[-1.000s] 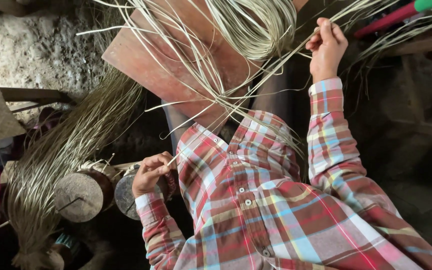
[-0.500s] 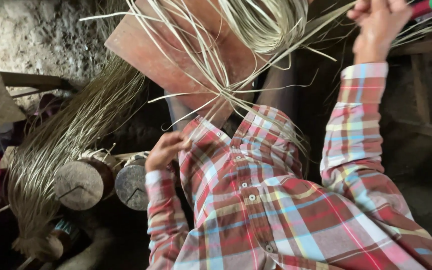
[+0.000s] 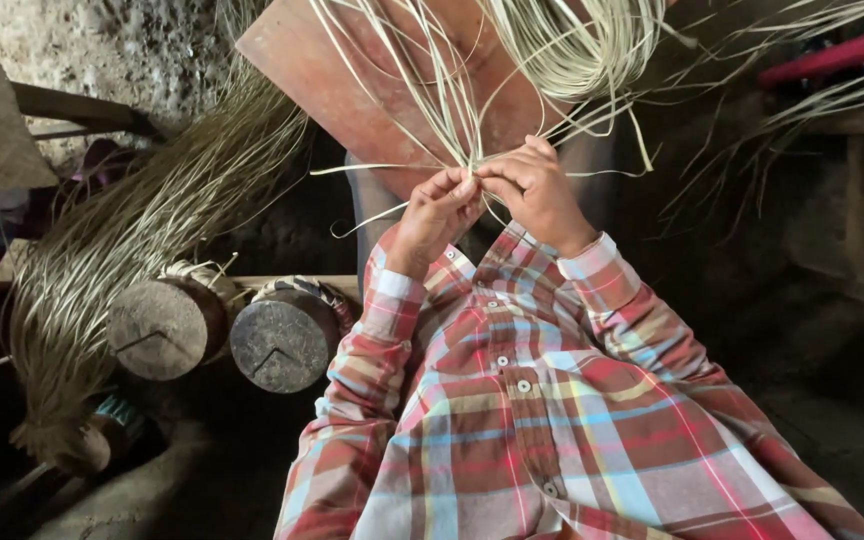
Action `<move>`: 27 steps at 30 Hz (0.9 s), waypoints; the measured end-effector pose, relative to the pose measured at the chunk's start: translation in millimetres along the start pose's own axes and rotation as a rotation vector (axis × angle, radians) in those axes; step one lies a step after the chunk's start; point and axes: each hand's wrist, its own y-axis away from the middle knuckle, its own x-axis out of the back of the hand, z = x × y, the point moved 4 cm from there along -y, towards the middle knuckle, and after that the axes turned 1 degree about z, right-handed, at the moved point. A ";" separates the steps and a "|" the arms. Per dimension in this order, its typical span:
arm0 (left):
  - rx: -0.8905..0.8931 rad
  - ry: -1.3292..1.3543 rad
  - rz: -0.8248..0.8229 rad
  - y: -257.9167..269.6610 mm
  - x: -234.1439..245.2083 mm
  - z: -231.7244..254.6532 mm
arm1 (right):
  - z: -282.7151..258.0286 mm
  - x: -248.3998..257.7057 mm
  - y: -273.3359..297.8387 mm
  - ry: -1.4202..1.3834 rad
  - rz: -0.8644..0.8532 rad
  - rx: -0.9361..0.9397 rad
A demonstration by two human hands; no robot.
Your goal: Weaving thin bamboo strips into a structured pattern to create a mat or basket component.
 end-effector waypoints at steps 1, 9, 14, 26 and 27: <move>0.012 0.063 0.021 -0.1 0.9 -0.8 | 2.0 -1.8 0.0 0.016 -0.002 0.003; -0.058 0.078 0.184 7.1 15.5 29.2 | 40.0 -19.7 8.2 -0.104 -0.049 -0.139; -0.530 -0.132 0.332 35.4 62.6 114.7 | 71.1 -4.1 4.5 -0.005 -0.243 -0.200; -0.608 -2.051 0.230 -18.7 41.2 17.1 | 100.2 -53.7 -19.0 0.095 -0.384 -0.213; -0.610 -2.050 0.230 -21.1 41.7 14.0 | 100.1 -54.3 -18.4 0.097 -0.384 -0.213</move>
